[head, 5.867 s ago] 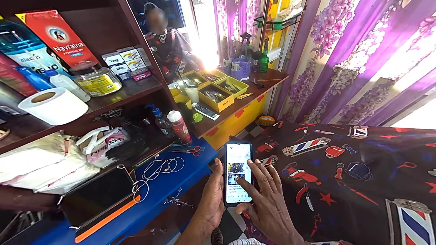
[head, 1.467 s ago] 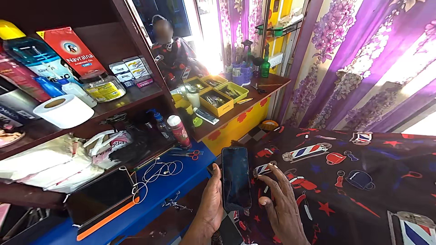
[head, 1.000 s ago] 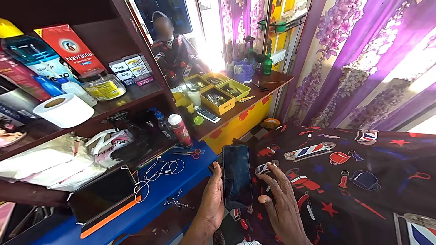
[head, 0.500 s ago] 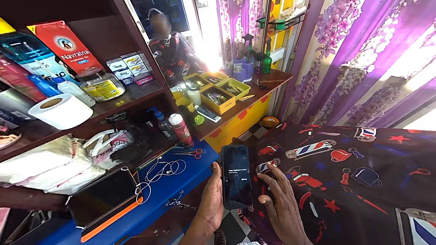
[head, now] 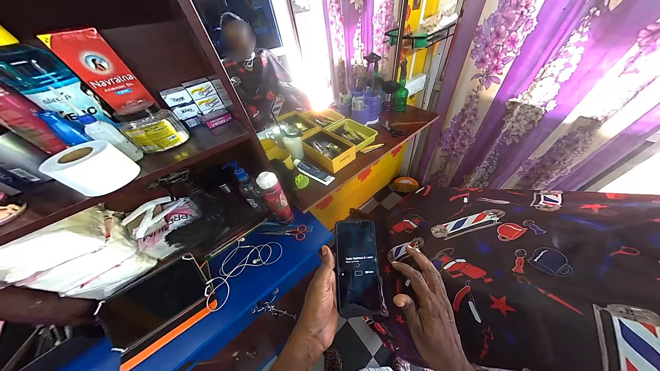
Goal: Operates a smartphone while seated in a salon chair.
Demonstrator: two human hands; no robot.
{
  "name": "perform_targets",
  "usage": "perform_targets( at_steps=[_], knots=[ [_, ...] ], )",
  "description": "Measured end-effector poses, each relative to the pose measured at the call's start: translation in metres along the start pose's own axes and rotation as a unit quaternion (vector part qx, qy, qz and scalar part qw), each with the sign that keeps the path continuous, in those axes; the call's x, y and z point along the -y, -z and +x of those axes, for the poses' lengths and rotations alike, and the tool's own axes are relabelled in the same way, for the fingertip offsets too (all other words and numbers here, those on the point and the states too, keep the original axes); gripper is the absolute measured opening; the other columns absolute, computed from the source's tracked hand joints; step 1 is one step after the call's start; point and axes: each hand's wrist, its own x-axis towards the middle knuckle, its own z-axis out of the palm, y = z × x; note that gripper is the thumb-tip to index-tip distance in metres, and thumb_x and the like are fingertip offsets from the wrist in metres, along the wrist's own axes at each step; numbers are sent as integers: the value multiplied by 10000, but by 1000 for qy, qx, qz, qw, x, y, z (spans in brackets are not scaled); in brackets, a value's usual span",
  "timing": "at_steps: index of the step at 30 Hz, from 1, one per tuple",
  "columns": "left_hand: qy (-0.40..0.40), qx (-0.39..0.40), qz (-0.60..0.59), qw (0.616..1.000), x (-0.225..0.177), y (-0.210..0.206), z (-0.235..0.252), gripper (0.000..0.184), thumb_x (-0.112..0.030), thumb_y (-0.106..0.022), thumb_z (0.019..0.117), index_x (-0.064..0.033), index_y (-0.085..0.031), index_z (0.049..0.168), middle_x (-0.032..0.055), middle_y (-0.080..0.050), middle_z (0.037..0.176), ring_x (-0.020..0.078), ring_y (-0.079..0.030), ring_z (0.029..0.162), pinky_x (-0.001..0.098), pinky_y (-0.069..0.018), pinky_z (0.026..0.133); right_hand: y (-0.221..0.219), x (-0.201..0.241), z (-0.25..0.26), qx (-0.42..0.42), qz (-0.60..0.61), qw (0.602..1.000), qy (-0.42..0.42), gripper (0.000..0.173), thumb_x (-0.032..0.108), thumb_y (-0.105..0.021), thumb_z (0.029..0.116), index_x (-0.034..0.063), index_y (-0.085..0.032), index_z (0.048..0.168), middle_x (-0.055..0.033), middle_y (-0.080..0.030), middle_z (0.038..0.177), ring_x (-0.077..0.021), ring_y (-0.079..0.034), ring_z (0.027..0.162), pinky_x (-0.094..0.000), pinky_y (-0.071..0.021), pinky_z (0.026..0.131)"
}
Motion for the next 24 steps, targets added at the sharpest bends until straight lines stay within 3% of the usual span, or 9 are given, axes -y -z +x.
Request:
perform_targets(
  at_steps=[19, 22, 24],
  knots=[
    [-5, 5, -7, 1000, -3, 3, -6, 707, -556, -149, 1079, -83, -370, 1556, 145, -499, 1509, 297, -488, 1387, 542, -417, 1140, -2, 2, -2, -9, -8, 1000, 16, 650, 728, -383, 969, 290, -623, 1385, -76, -474, 1564, -293, -416, 1468, -553, -388, 1178],
    [-16, 6, -3, 1000, -5, 1, -6, 702, -557, -163, 1079, -90, -377, 1556, 133, -493, 1519, 288, -480, 1395, 539, -413, 1144, 13, 3, 5, -45, -3, 998, 37, 612, 679, -415, 988, 250, -649, 1356, -79, -531, 1516, -298, -478, 1420, -547, -423, 1148],
    [-13, -5, 6, 1000, -5, 2, -6, 695, -546, -155, 1084, -86, -381, 1553, 131, -494, 1517, 279, -479, 1396, 528, -414, 1145, 34, 10, 14, -62, 13, 997, 35, 531, 599, -431, 1029, 240, -643, 1357, -31, -602, 1431, -235, -571, 1321, -485, -506, 1071]
  ],
)
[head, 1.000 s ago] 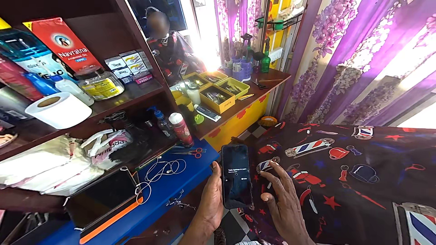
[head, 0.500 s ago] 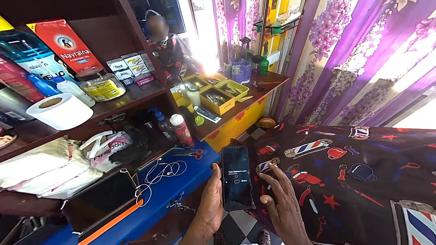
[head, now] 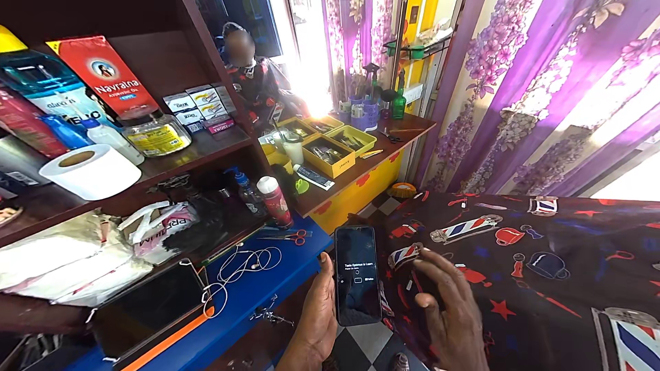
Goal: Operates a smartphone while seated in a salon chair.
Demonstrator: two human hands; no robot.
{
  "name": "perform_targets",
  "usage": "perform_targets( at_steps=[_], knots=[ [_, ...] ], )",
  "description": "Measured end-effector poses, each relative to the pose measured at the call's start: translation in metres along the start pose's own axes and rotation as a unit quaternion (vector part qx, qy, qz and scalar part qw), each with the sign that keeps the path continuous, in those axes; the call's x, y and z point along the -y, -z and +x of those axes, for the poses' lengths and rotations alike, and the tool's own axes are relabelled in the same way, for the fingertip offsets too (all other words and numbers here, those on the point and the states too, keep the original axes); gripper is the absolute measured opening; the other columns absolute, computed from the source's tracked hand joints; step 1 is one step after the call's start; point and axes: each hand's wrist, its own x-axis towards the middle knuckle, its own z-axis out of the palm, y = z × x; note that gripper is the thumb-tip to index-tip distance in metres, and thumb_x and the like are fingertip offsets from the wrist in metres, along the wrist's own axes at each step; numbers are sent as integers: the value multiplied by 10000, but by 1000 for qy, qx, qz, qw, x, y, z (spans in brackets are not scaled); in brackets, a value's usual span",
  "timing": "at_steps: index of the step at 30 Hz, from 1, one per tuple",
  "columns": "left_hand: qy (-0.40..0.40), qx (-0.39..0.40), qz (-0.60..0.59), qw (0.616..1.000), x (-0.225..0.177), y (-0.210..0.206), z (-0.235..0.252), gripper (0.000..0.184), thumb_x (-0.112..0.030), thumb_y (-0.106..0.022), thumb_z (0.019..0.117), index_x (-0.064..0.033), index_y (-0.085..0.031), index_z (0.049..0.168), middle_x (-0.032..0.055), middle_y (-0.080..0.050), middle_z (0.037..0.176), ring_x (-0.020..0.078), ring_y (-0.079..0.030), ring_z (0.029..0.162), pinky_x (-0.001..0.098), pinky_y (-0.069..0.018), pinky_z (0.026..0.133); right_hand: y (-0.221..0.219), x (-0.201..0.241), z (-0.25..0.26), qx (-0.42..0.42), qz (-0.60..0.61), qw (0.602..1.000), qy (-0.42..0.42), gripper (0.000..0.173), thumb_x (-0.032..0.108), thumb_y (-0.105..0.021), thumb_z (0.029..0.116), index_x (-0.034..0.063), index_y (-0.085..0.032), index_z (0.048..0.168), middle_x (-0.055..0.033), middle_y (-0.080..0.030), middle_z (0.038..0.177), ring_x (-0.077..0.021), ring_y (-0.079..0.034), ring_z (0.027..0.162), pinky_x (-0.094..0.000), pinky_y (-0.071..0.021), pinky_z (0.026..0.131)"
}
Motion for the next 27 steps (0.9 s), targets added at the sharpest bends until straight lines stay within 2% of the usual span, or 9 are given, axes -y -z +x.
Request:
perform_targets(
  at_steps=[1, 2, 3, 4, 5, 7, 10, 13, 27],
  knots=[
    [4, -9, 6, 1000, 0, -1, 0, 688, -539, -153, 1086, -90, -386, 1552, 124, -496, 1518, 272, -477, 1397, 523, -411, 1148, 11, 3, 5, -15, 24, 1000, -5, 474, 540, -449, 1047, 220, -663, 1324, -2, -669, 1302, -185, -647, 1182, -431, -567, 971],
    [8, -17, 14, 1000, 1, -1, -1, 679, -537, -155, 1086, -103, -387, 1554, 108, -491, 1525, 260, -467, 1407, 517, -401, 1156, 20, 4, 8, -32, 64, 997, -13, 419, 487, -462, 1062, 195, -702, 1241, 25, -715, 1106, -134, -693, 971, -368, -610, 820],
    [10, -28, 22, 999, 2, -1, -2, 673, -545, -171, 1084, -118, -393, 1555, 92, -491, 1530, 251, -457, 1415, 513, -392, 1163, 28, 0, 8, -50, 118, 991, -26, 403, 455, -460, 1073, 170, -745, 1079, 38, -722, 897, -103, -687, 757, -321, -604, 661],
    [10, -33, 25, 999, 3, 0, -3, 670, -548, -183, 1082, -123, -396, 1554, 88, -492, 1530, 254, -457, 1416, 517, -390, 1164, 34, -4, 7, -63, 172, 982, -40, 456, 445, -446, 1082, 143, -743, 914, 37, -682, 731, -90, -633, 594, -290, -557, 536],
    [8, -34, 25, 999, 3, 0, -4, 669, -554, -195, 1081, -130, -389, 1560, 83, -482, 1540, 252, -446, 1425, 519, -380, 1171, 37, -8, 5, -64, 204, 976, -47, 507, 458, -426, 1085, 137, -711, 816, 41, -636, 648, -81, -581, 516, -268, -511, 477],
    [4, -36, 19, 999, 3, -2, -5, 674, -562, -216, 1077, -123, -390, 1559, 90, -483, 1538, 257, -454, 1420, 522, -388, 1166, 37, -16, -3, -32, 216, 974, -65, 552, 485, -394, 1086, 134, -691, 779, 37, -607, 616, -81, -550, 487, -267, -480, 451],
    [7, -32, 15, 999, 3, -4, -5, 684, -580, -223, 1070, -131, -392, 1559, 85, -476, 1545, 255, -444, 1428, 529, -380, 1171, 20, -24, -22, 27, 192, 975, -112, 588, 503, -333, 1094, 130, -717, 850, 33, -612, 625, -93, -563, 493, -296, -496, 449],
    [15, -34, 17, 999, 4, -4, -6, 686, -580, -214, 1070, -130, -406, 1551, 87, -487, 1536, 255, -450, 1424, 526, -378, 1173, 7, -24, -34, 53, 168, 978, -116, 565, 501, -337, 1092, 159, -724, 863, 64, -598, 619, -76, -558, 504, -292, -487, 461],
    [8, -37, 29, 999, 9, -5, -6, 665, -553, -203, 1080, -131, -391, 1559, 70, -470, 1552, 239, -425, 1441, 514, -358, 1189, 19, -12, -25, 93, 148, 980, -96, 582, 554, -322, 1078, 192, -760, 953, 73, -579, 615, -65, -520, 489, -300, -469, 464]
  ],
)
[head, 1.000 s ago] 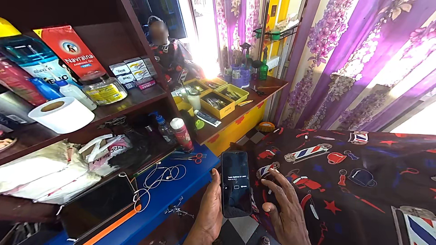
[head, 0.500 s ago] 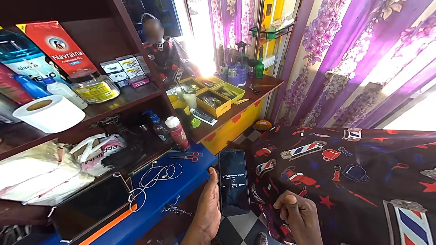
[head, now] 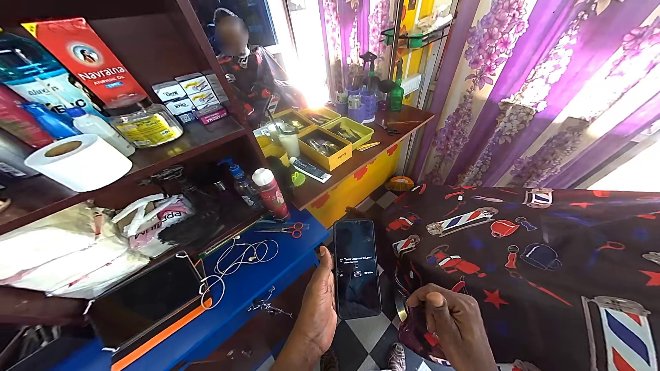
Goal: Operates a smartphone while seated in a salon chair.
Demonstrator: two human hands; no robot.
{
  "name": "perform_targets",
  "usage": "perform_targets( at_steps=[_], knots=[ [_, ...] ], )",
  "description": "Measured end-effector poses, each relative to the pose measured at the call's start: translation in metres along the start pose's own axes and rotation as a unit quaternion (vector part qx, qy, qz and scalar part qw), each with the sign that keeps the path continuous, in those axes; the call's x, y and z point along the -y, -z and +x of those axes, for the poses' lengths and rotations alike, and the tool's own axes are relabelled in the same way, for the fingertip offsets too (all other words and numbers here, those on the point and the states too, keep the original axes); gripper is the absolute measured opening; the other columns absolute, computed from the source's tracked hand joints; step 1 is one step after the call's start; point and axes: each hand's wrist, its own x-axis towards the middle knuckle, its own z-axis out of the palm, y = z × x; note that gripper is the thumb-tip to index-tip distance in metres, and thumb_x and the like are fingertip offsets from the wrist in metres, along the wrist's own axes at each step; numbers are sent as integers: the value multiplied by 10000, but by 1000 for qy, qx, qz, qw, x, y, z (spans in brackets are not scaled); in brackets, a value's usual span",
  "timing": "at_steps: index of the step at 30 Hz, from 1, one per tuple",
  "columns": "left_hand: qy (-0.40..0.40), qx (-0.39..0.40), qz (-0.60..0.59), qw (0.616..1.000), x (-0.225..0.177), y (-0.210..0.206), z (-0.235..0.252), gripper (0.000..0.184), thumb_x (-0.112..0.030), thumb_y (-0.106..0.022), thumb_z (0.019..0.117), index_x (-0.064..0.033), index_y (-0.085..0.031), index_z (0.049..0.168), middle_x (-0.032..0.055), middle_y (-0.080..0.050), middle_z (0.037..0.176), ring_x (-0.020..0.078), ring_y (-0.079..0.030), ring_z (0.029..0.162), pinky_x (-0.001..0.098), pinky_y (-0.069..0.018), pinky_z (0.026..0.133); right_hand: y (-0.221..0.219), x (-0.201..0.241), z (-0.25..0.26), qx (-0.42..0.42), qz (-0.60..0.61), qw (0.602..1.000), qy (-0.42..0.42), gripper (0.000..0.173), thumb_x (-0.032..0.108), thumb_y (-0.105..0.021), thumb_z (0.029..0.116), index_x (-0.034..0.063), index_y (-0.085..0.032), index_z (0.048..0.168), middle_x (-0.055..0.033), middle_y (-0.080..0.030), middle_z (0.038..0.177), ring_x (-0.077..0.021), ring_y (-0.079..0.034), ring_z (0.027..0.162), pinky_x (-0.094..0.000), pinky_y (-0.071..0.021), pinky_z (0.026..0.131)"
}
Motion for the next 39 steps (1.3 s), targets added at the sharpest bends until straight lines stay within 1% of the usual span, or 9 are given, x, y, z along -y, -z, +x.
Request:
perform_targets(
  at_steps=[4, 8, 12, 15, 18, 21, 27, 33, 39],
  knots=[
    [-7, -6, -6, 1000, -1, 0, -3, 668, -563, -222, 1076, -133, -405, 1553, 75, -477, 1547, 245, -435, 1434, 520, -366, 1182, 12, 22, 5, -11, 29, 999, 40, 597, 547, -320, 1080, 157, -766, 1008, 60, -590, 619, -64, -526, 492, -275, -474, 468],
    [-22, 0, -16, 1000, -4, -1, -5, 684, -586, -259, 1065, -123, -420, 1543, 84, -486, 1537, 246, -444, 1428, 512, -375, 1177, 15, 20, 10, -10, 24, 999, 35, 594, 536, -304, 1087, 164, -764, 1040, 61, -586, 610, -69, -527, 483, -281, -463, 447],
    [-10, 0, -21, 1000, -4, 2, -8, 680, -579, -241, 1070, -125, -410, 1547, 91, -491, 1531, 260, -459, 1416, 526, -389, 1165, 34, 42, 17, -57, 54, 996, 43, 603, 525, -301, 1090, 129, -756, 1093, 38, -616, 656, -77, -545, 500, -265, -471, 438],
    [-18, -4, -14, 1000, -2, 1, -6, 680, -570, -217, 1075, -124, -396, 1557, 80, -474, 1547, 244, -437, 1433, 518, -369, 1180, 42, 25, 30, -52, 18, 998, 1, 579, 525, -296, 1092, 176, -757, 1126, 43, -634, 686, -97, -547, 505, -301, -483, 454],
    [-21, 0, -21, 1000, -3, 0, -3, 678, -562, -221, 1077, -112, -407, 1548, 98, -490, 1531, 256, -456, 1418, 522, -383, 1170, 45, 30, 27, -49, 34, 998, 25, 609, 542, -301, 1087, 148, -765, 1094, 44, -625, 658, -84, -545, 491, -280, -475, 438],
    [-11, -3, -25, 1000, -3, -1, -1, 670, -557, -225, 1078, -112, -415, 1542, 102, -507, 1515, 262, -471, 1405, 520, -399, 1158, 36, 25, 17, -23, 14, 999, 30, 592, 530, -296, 1089, 162, -761, 1103, 57, -635, 679, -71, -558, 520, -272, -477, 458],
    [0, -13, -2, 1000, -1, 0, 8, 656, -550, -210, 1081, -139, -404, 1554, 63, -476, 1549, 238, -429, 1439, 519, -366, 1181, 9, 5, 1, 33, 6, 999, -5, 564, 553, -314, 1080, 204, -757, 1096, 74, -636, 678, -76, -570, 534, -308, -502, 484],
    [8, -29, 8, 1000, -1, -2, 11, 648, -569, -234, 1074, -173, -409, 1555, 37, -460, 1564, 223, -402, 1458, 518, -343, 1196, 3, -3, -2, 38, -3, 999, 1, 544, 549, -318, 1080, 222, -754, 1094, 89, -638, 691, -70, -588, 568, -318, -522, 526],
    [11, -14, 0, 1000, -1, -3, 12, 655, -564, -219, 1077, -152, -415, 1547, 72, -498, 1529, 251, -453, 1421, 530, -385, 1166, -1, -3, -1, 43, -2, 999, 3, 543, 561, -325, 1074, 228, -754, 1085, 88, -643, 698, -73, -588, 568, -323, -525, 534]
  ],
)
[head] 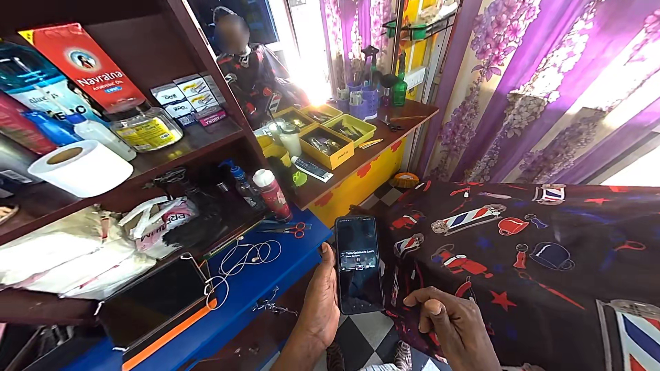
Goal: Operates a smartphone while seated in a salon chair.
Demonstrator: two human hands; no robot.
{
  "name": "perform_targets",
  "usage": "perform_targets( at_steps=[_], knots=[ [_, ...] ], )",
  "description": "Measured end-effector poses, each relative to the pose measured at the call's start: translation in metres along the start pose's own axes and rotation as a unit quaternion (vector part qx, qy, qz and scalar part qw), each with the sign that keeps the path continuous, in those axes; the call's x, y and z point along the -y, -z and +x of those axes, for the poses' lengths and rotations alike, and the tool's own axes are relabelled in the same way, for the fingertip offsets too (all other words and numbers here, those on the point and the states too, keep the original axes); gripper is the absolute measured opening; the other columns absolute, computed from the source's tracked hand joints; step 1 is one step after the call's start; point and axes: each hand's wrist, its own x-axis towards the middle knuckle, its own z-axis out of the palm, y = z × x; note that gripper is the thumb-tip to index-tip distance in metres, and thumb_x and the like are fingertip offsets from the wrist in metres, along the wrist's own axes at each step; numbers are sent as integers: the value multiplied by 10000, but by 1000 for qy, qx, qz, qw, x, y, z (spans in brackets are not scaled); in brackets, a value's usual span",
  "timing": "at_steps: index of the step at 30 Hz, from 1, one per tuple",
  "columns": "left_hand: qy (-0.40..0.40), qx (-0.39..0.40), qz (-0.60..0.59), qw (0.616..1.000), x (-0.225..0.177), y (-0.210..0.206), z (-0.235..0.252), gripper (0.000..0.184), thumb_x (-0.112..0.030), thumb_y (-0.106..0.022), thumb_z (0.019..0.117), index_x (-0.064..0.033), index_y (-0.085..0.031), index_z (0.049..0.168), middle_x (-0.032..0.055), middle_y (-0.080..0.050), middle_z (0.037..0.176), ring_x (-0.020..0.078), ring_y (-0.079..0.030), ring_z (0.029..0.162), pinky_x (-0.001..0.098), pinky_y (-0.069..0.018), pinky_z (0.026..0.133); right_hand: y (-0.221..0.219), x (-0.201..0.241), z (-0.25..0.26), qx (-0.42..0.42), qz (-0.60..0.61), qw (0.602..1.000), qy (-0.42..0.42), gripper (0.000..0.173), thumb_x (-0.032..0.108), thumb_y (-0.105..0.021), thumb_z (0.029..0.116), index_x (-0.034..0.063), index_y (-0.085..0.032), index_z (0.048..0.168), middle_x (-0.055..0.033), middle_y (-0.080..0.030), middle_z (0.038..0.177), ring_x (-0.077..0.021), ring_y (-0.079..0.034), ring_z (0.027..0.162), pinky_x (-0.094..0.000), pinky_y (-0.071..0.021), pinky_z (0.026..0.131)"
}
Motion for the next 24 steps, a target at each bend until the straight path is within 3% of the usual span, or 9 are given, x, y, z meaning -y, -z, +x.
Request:
perform_targets(
  at_steps=[18, 21, 24],
  knots=[
    [-11, 19, -7, 1000, -1, 0, 1, 668, -570, -232, 1073, -130, -429, 1535, 112, -523, 1498, 281, -483, 1394, 540, -398, 1154, -10, 3, -7, 17, -33, 999, 0, 499, 567, -349, 1068, 267, -747, 1089, 109, -663, 735, -60, -620, 610, -335, -549, 566],
    [-47, 5, -13, 999, -1, -10, 19, 587, -465, -292, 1101, -55, -445, 1493, 180, -566, 1429, 314, -559, 1315, 533, -471, 1096, -7, 9, -9, 22, -42, 999, 15, 505, 585, -340, 1062, 278, -739, 1095, 102, -668, 732, -63, -624, 610, -353, -557, 577],
    [-89, -1, -30, 996, -4, -28, 43, 560, -412, -275, 1113, -22, -487, 1454, 205, -594, 1381, 324, -583, 1281, 534, -484, 1076, 0, 13, -19, 38, -37, 998, 14, 509, 574, -345, 1062, 255, -739, 1099, 72, -676, 732, -83, -641, 629, -383, -569, 600]
  ],
)
